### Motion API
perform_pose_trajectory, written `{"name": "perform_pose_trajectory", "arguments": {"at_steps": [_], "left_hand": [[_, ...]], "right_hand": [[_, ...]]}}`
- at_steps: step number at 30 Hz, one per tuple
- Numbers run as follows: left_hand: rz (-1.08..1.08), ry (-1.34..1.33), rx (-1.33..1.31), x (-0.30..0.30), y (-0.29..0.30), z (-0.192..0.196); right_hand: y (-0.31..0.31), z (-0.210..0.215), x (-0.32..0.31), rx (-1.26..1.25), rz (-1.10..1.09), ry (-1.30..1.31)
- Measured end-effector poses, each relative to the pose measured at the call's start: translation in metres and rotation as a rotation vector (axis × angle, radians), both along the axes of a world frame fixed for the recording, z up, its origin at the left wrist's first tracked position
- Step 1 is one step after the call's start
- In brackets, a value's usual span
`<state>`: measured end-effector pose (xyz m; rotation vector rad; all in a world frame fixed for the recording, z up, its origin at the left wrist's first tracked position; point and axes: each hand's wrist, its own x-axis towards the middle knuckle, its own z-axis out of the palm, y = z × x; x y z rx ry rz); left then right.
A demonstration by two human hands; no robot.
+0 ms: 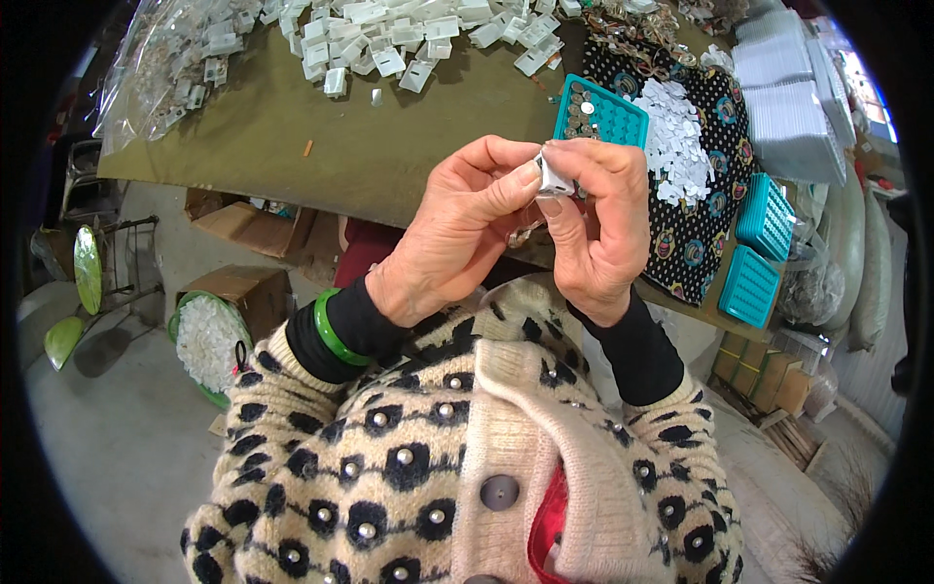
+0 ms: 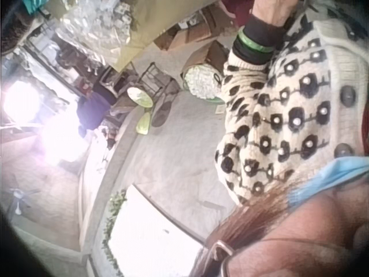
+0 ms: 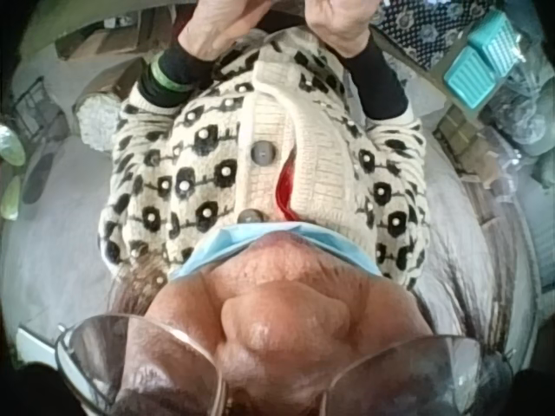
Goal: The person repeatedly picks small white plastic housings and metal contacts from a table and tray, inserts the contacts into the housings, and places the assembled units back on the table. The process is repeated continuously throughout the clip.
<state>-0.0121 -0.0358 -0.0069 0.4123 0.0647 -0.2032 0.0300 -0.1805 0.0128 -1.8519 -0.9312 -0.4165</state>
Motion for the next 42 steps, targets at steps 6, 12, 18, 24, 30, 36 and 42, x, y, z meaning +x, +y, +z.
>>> {"name": "perform_pose_trajectory", "arguments": {"at_steps": [6, 12, 18, 24, 30, 36, 42], "left_hand": [[-0.135, 0.046, -0.143, -0.006, -0.001, -0.008], [-0.050, 0.057, -0.048, -0.005, -0.002, -0.008], [-0.055, -0.027, 0.143, -0.002, 0.020, 0.002], [-0.010, -0.060, 0.131, 0.000, 0.014, 0.002], [-0.003, -0.053, 0.309, 0.002, 0.012, -0.002], [-0.036, -0.022, 0.320, 0.002, 0.014, -0.005], [-0.067, -0.008, 0.266, 0.000, 0.020, -0.006]], "right_hand": [[0.012, -0.016, 0.000, 0.063, -0.037, -0.170], [0.010, -0.013, -0.010, -0.073, -0.108, -0.149], [-0.045, 0.014, -0.019, -0.266, -0.223, -0.022], [-0.095, -0.002, -0.009, -0.466, -0.433, 0.047], [-0.103, -0.011, -0.009, -0.567, -0.355, 0.039], [-0.109, 0.004, -0.002, -0.590, -0.254, 0.177], [-0.112, 0.015, 0.002, -0.598, -0.239, 0.253]]}}
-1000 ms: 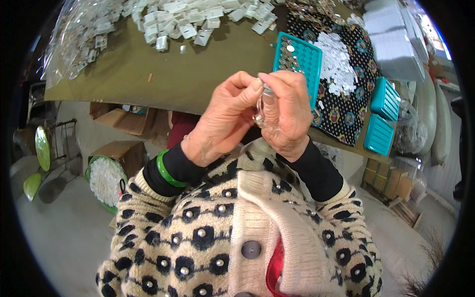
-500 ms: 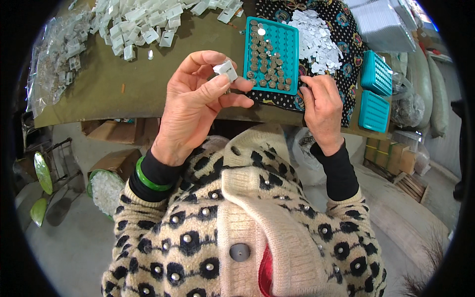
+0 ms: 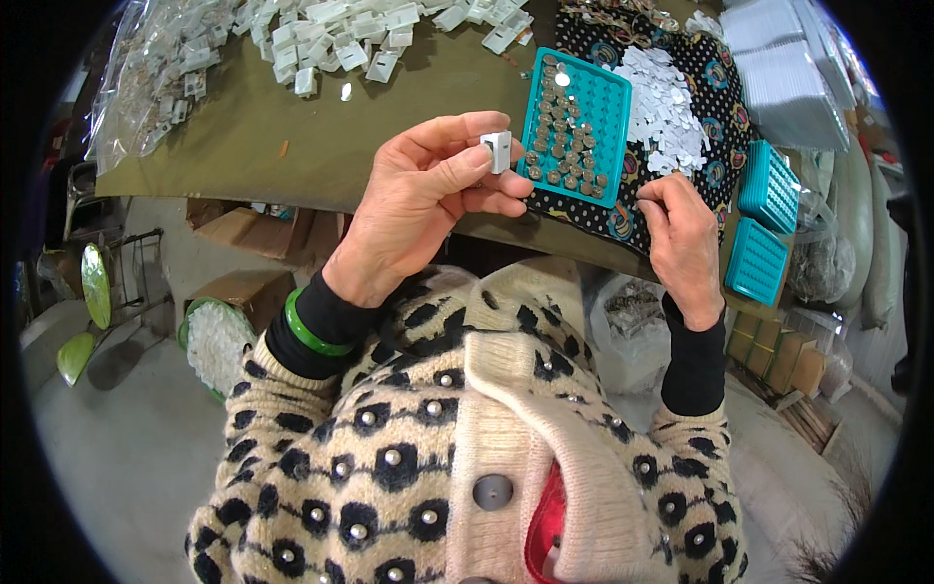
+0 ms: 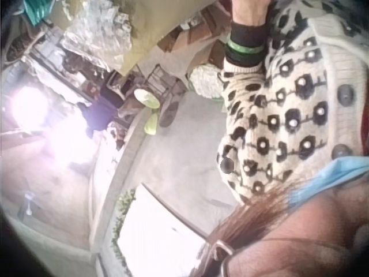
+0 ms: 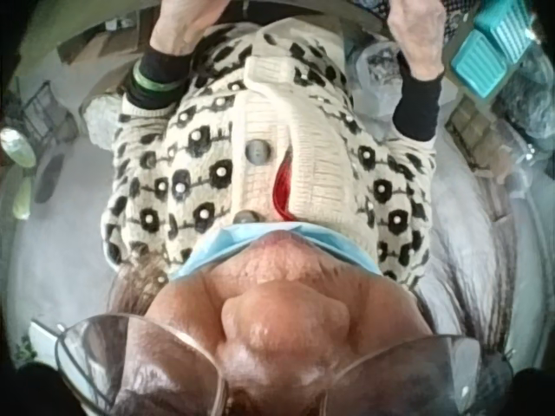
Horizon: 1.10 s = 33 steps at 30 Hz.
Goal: The person repeatedly picks small white plastic housings and metal contacts from a table and tray, inserts the contacts into the housings, and places the assembled units back on the table. The process is repeated continuously throughout the clip.
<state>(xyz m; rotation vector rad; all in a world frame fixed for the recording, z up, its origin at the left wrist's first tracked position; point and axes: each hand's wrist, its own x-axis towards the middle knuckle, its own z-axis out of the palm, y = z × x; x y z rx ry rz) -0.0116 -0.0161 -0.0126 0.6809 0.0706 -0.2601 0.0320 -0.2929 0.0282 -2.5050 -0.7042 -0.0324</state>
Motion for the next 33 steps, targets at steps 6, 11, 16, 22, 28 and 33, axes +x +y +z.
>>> {"name": "perform_pose_trajectory", "arguments": {"at_steps": [6, 11, 16, 22, 28, 33], "left_hand": [[-0.001, 0.054, 0.042, -0.002, -0.006, 0.007], [-0.012, 0.091, -0.057, -0.007, -0.010, 0.015], [-0.009, 0.069, -0.112, -0.009, -0.008, 0.017], [0.019, 0.119, -0.162, -0.011, -0.008, 0.017], [0.010, 0.125, -0.137, -0.013, -0.006, 0.016], [-0.006, 0.115, -0.126, -0.015, -0.003, 0.013]], "right_hand": [[0.032, 0.001, -0.015, 0.477, -0.044, 0.010], [0.077, -0.008, -0.021, 0.638, 0.088, -0.036], [0.094, -0.010, -0.017, 0.658, 0.081, -0.072], [0.100, -0.011, -0.016, 0.625, 0.101, -0.058], [0.105, -0.010, -0.016, 0.598, 0.087, -0.042], [0.111, -0.009, -0.018, 0.538, 0.098, -0.188]]}}
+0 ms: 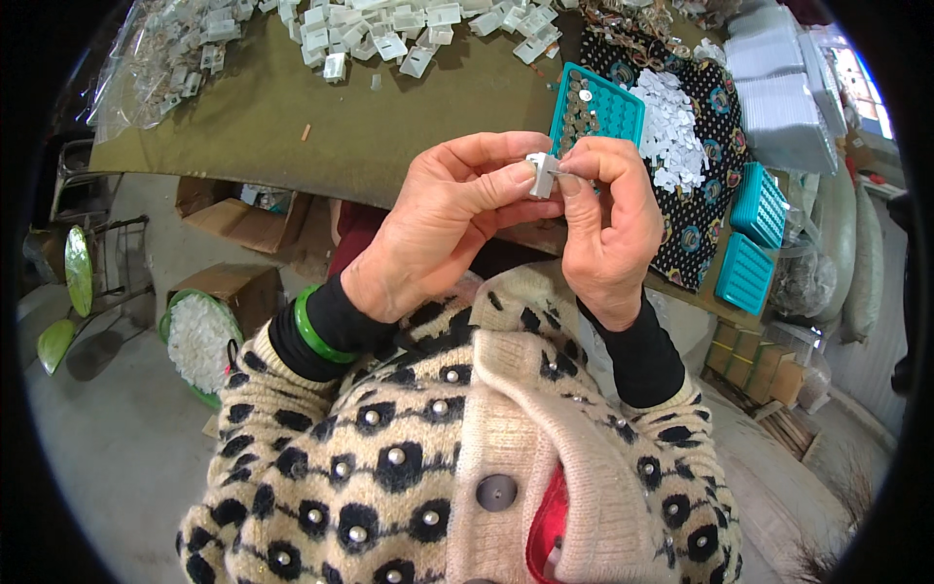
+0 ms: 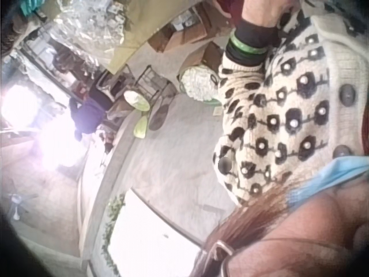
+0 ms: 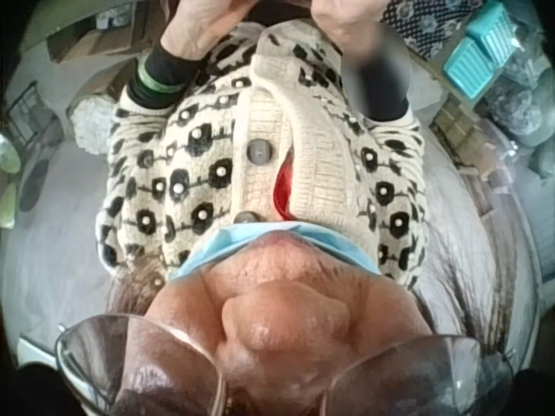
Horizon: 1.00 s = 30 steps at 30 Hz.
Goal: The person repeatedly picks small white plastic housings and metal contacts from a table and tray, inserts the contacts into the housings, and places the assembled units back on the table. The process is repeated continuously throughout the clip.
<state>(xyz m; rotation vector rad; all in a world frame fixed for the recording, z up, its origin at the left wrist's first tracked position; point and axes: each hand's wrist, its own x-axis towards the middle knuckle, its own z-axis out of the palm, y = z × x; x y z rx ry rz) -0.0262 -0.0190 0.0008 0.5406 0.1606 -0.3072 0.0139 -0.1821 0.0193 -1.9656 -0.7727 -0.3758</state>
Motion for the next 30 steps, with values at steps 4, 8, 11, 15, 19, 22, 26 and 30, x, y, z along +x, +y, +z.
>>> {"name": "perform_pose_trajectory", "arguments": {"at_steps": [4, 8, 11, 15, 19, 22, 26, 30], "left_hand": [[0.044, -0.021, 0.118, -0.001, -0.002, 0.001], [0.087, 0.008, 0.102, -0.002, -0.003, 0.004], [0.103, 0.015, 0.107, -0.003, -0.004, 0.006], [0.082, 0.019, 0.104, -0.004, -0.002, 0.007], [0.104, 0.002, 0.130, -0.007, -0.006, 0.006], [0.169, -0.025, 0.246, -0.009, -0.011, 0.005], [0.145, -0.027, 0.201, -0.007, -0.007, 0.005], [0.054, 0.001, 0.022, -0.001, 0.007, 0.009]], "right_hand": [[0.002, 0.004, 0.004, -0.090, 0.045, -0.119], [0.003, 0.008, 0.002, -0.050, 0.039, -0.062], [0.005, 0.006, -0.001, -0.101, 0.023, -0.174], [-0.001, 0.006, 0.000, 0.063, 0.088, 0.065], [-0.002, 0.006, -0.003, -0.089, 0.053, -0.082], [0.006, 0.006, -0.005, -0.157, 0.025, -0.275], [0.005, 0.017, 0.002, -0.243, 0.119, -0.202], [-0.009, 0.040, 0.039, -0.231, 0.194, 0.128]]}}
